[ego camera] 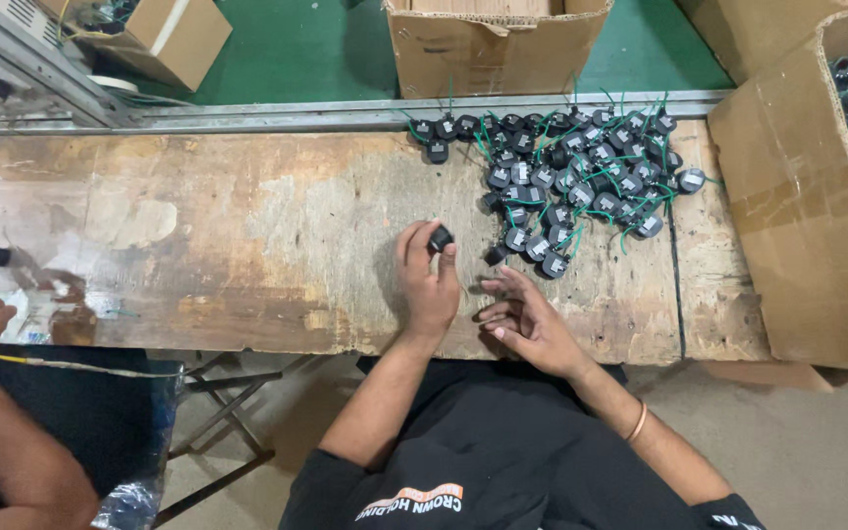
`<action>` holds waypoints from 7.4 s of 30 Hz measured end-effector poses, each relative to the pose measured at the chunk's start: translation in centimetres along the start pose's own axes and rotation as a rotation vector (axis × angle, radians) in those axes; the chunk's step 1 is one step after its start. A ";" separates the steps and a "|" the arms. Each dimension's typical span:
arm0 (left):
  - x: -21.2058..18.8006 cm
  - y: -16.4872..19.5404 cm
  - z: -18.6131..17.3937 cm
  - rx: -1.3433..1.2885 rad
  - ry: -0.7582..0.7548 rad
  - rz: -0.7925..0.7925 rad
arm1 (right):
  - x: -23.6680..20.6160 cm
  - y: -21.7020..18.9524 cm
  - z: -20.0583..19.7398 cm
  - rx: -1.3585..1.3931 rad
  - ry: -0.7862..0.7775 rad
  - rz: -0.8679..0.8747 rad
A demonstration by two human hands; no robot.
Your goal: The person picks up black round electronic components with green wires one at a time from a pile on the workbench, manipulates the wire and body of each component with both hands, and sets it back down on the bench, repeating this handling cycle throughout the clip.
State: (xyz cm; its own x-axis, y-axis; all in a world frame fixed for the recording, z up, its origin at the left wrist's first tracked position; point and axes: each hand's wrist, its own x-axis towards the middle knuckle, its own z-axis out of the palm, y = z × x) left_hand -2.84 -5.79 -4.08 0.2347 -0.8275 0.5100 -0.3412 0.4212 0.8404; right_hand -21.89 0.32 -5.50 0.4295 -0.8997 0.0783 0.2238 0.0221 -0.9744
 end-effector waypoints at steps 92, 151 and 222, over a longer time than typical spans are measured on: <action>0.3 6.3 -0.4 0.023 -0.552 0.431 | -1.4 2.2 -0.8 -0.353 0.318 -0.190; 5.1 -0.4 -3.5 -0.003 -0.269 0.288 | -0.8 0.2 -0.1 -0.095 0.314 -0.179; 0.9 5.3 -0.8 -0.276 -0.508 0.251 | -2.2 2.1 -2.3 -0.176 0.271 -0.190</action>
State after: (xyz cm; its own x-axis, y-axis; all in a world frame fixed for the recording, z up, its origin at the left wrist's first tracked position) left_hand -3.68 -3.99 0.98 -0.3073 -0.7351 0.6043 -0.0658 0.6499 0.7571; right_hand -24.36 1.40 -8.22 0.1424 -0.9637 0.2258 0.1132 -0.2108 -0.9710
